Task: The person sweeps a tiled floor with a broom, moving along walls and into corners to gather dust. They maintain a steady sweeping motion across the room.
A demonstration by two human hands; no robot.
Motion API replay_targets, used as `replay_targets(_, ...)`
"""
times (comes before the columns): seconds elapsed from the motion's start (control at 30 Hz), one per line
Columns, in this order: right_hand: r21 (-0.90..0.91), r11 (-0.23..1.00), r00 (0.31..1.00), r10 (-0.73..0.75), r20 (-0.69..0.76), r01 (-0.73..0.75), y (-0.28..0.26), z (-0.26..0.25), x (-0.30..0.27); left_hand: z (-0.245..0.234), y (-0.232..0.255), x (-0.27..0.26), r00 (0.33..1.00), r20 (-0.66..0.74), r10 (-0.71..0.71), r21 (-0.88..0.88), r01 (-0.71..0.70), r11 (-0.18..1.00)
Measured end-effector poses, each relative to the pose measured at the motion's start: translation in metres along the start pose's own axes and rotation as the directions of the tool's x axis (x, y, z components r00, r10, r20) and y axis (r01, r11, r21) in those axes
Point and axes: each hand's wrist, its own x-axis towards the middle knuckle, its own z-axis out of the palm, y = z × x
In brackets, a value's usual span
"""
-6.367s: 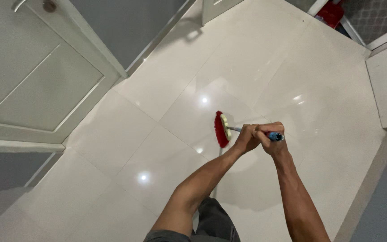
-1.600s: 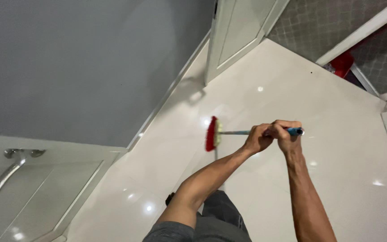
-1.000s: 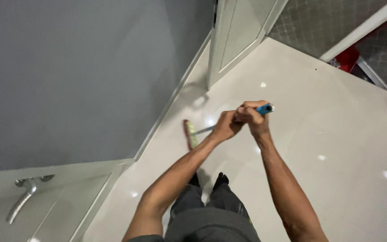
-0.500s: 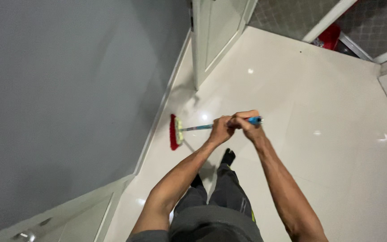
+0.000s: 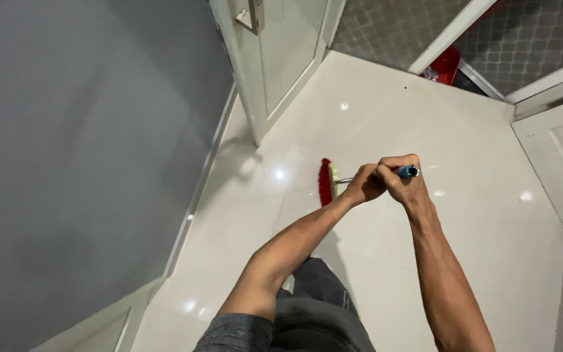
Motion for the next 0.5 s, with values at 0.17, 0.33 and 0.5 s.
replay_targets(0.17, 0.346, 0.927, 0.989, -0.124, -0.076, 0.143, -0.015, -0.004, 0.011, -0.018, 0.018, 0.020, 0.993, 0.028, 0.118, 0.092, -0.120, 0.988)
replay_targets(0.33, 0.623, 0.755, 0.979, -0.171, -0.114, 0.205, -0.047, 0.037, 0.037, -0.081, 0.041, 0.001, 0.975, -0.105, 0.196, 0.126, -0.183, 0.975)
replay_targets(0.5, 0.778, 0.594, 0.977, -0.176, -0.122, 0.204, -0.066, 0.119, 0.050, -0.171, 0.021, -0.037, 0.943, -0.115, 0.311, 0.194, -0.286, 0.939)
